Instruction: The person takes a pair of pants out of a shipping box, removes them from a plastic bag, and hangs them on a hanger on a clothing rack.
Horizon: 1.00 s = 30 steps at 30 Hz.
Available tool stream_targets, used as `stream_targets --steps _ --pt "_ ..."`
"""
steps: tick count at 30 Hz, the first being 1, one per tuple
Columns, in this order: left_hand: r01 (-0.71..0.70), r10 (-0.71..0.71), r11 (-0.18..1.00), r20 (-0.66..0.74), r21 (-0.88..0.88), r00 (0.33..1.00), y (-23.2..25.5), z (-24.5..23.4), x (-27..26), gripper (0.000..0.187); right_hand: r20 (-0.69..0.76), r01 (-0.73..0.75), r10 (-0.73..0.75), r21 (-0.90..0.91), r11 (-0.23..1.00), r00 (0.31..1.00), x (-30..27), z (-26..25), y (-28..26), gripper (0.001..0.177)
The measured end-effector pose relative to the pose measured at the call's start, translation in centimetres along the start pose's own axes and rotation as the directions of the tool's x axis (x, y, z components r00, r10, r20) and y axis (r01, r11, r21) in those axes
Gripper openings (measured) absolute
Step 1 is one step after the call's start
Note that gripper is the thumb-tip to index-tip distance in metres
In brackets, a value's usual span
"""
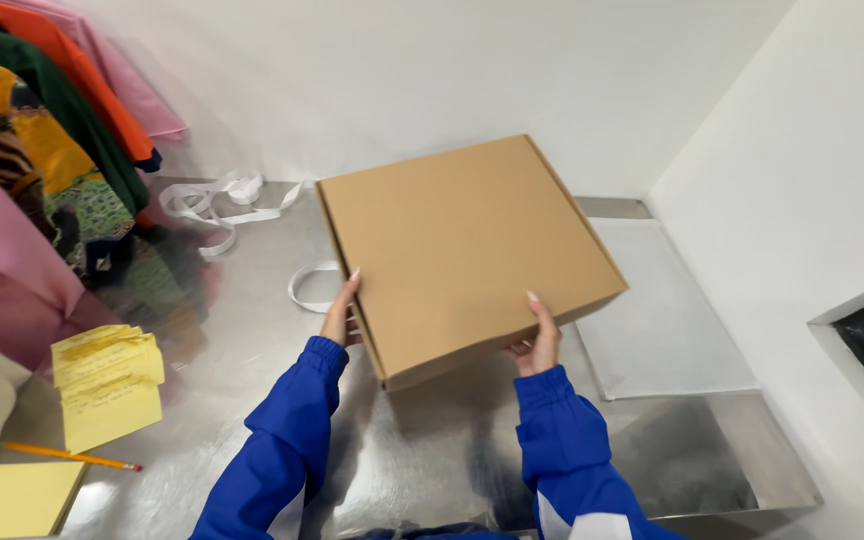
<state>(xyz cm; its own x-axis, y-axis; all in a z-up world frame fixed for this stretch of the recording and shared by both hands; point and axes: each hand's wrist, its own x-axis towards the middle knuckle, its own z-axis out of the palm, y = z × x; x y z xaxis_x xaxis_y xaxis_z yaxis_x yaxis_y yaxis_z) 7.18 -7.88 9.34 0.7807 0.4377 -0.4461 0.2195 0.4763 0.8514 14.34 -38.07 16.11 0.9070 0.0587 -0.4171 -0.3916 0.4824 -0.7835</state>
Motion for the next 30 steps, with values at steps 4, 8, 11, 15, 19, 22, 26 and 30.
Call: stream_targets --steps 4,8,11,15,19,22,26,30 --pt "-0.046 0.032 0.998 0.318 0.036 0.948 -1.0 1.8 3.2 0.086 -0.119 0.021 0.0 0.173 0.985 0.993 1.0 -3.3 -1.5 0.106" --pt "-0.281 0.134 0.803 0.301 0.525 0.944 -5.0 1.0 12.1 0.065 -0.209 0.044 0.036 0.367 0.929 0.977 2.6 -6.9 -2.5 0.116" --pt "-0.357 0.213 0.291 0.304 0.888 0.929 -6.8 1.9 14.7 0.113 -0.285 0.128 -0.021 0.364 0.923 0.958 3.8 -8.7 -2.8 0.114" --pt "-0.374 0.032 -0.11 0.38 0.921 0.925 -6.5 6.6 11.5 0.149 -0.354 0.197 -0.081 0.304 0.932 0.932 6.1 -12.0 -2.6 0.109" --pt "-0.424 0.066 -0.449 0.502 0.787 0.862 -7.4 9.4 13.9 0.138 -0.38 0.19 -0.058 0.32 0.928 0.923 7.3 -12.6 -2.7 0.111" --pt "-0.371 0.13 -0.397 0.452 0.84 0.883 -6.1 9.9 17.5 0.136 -0.388 0.154 -0.015 0.33 0.931 0.921 7.9 -11.9 -2.6 0.11" --pt "-0.263 0.105 -0.312 0.308 0.913 0.946 -3.6 10.3 18.9 0.138 -0.402 0.104 0.044 0.34 0.935 0.915 9.8 -11.7 -2.0 0.11" --pt "-0.351 0.007 -0.317 0.372 0.881 0.928 -4.7 10.3 24.6 0.123 -0.406 0.082 0.048 0.295 0.952 0.913 9.2 -10.4 -2.0 0.104"
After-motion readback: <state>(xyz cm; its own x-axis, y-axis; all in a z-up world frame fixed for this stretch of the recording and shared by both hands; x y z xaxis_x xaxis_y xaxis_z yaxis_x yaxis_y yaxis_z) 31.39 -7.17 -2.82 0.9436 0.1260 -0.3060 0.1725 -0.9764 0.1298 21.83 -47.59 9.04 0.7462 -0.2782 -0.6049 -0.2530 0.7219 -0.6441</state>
